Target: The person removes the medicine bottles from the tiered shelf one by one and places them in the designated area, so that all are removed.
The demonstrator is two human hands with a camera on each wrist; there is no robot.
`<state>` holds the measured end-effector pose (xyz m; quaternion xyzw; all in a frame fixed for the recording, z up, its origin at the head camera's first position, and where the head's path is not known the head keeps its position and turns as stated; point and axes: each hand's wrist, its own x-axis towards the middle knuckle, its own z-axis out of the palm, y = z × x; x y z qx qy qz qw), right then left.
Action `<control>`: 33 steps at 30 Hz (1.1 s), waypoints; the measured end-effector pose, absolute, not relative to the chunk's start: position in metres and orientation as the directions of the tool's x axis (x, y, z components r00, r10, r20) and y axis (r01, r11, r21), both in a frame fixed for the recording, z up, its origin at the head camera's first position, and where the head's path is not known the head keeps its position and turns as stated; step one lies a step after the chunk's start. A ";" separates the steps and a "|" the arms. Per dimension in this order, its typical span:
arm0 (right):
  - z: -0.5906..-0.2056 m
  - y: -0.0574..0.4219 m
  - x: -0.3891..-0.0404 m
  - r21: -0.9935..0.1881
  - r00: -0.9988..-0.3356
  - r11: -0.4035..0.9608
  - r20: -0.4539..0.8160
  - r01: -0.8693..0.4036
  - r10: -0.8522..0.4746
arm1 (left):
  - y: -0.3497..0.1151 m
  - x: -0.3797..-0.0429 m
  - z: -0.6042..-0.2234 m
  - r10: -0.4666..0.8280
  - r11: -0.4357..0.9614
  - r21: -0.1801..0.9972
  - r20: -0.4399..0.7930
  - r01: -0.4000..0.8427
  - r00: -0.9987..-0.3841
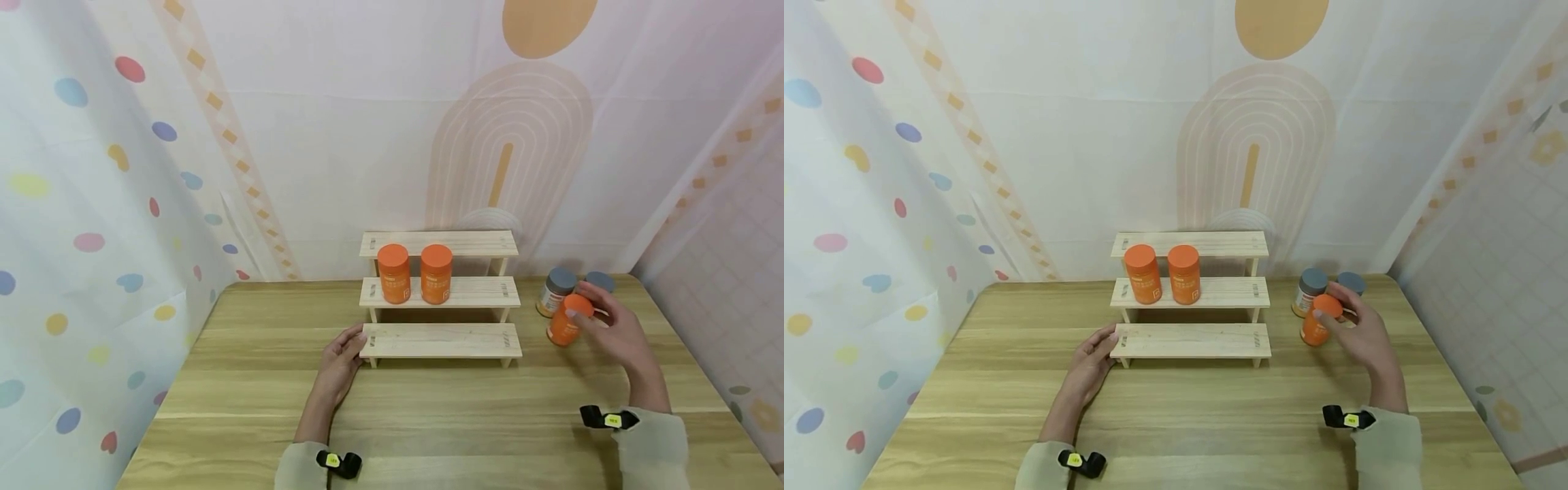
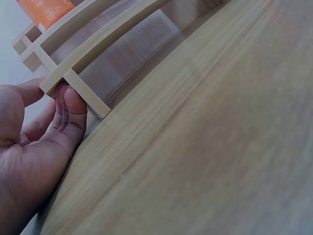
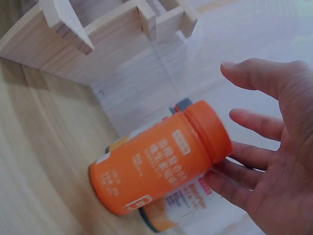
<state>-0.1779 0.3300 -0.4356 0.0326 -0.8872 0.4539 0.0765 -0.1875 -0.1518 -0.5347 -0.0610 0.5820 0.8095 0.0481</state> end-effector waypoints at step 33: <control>-0.414 0.256 -0.174 -0.805 -0.917 0.444 0.373 -0.394 -0.138 | -0.151 -0.187 -0.536 0.007 -0.335 0.932 -0.144 -0.138 -0.990</control>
